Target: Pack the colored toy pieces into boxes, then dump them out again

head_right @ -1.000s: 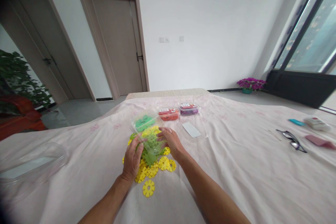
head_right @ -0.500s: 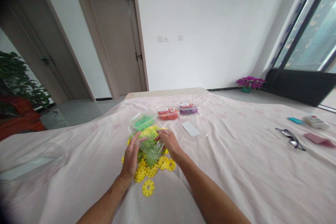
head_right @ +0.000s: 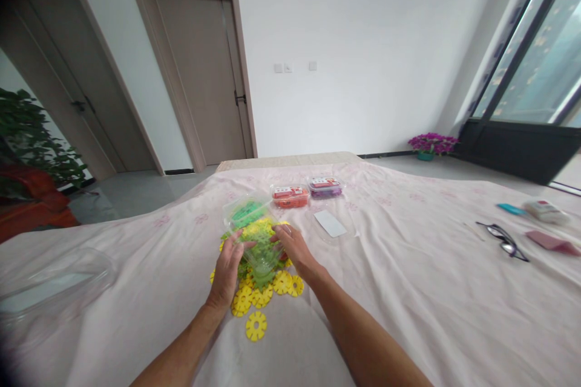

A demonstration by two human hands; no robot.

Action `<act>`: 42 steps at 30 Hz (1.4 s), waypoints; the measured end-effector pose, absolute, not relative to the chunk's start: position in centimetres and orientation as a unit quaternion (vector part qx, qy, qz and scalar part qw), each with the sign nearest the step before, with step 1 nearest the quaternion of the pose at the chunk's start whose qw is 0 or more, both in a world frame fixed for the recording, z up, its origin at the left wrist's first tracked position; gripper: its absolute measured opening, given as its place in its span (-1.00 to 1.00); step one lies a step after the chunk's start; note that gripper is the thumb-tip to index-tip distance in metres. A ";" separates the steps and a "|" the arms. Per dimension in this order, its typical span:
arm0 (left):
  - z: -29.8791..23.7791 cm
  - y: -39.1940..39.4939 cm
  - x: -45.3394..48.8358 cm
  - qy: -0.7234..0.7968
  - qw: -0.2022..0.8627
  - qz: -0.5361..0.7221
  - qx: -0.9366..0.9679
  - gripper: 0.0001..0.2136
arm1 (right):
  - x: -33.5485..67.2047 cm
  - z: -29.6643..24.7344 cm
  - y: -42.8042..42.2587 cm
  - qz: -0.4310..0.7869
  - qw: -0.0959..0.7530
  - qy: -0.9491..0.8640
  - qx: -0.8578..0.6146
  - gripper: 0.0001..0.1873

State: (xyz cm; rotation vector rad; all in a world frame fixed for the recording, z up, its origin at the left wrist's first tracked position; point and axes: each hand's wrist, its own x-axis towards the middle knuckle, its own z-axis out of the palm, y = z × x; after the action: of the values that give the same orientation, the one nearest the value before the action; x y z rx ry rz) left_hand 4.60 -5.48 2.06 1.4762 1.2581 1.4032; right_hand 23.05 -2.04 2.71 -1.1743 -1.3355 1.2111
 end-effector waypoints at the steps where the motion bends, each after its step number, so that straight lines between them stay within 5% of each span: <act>1: 2.0 -5.5 4.6 0.491 0.365 0.550 0.569 -0.47 | 23.1 2.6 -2.0 0.491 0.475 -0.555 -0.475 -0.40; 7: 1.9 -5.4 4.7 0.509 0.356 0.573 0.535 -0.55 | 24.2 3.1 -1.5 0.440 0.500 -0.574 -0.477 -0.32; 10: 1.7 -5.3 4.7 0.520 0.352 0.572 0.527 -0.57 | 26.1 2.9 -0.3 0.322 0.493 -0.582 -0.561 -0.42; 12: 1.5 -5.2 4.7 0.527 0.349 0.569 0.526 -0.58 | 27.6 2.4 0.4 0.195 0.431 -0.600 -0.646 -0.53; 16: 1.1 -4.9 4.7 0.524 0.344 0.569 0.533 -0.56 | 30.2 1.1 1.1 0.036 0.263 -0.608 -0.748 -0.40; 22: 0.6 -4.8 4.6 0.526 0.347 0.565 0.533 -0.51 | 31.8 0.0 1.1 -0.003 0.146 -0.602 -0.785 -0.36; 42: 0.6 -4.7 4.6 0.529 0.354 0.558 0.533 -0.48 | 32.8 1.3 0.9 -0.057 0.121 -0.624 -0.770 -0.58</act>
State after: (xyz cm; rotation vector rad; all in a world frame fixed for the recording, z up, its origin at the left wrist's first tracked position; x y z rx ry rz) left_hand 4.62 -4.74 0.61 1.3771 1.3685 1.4422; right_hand 32.76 0.87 1.33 -2.2473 -1.8237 -0.1655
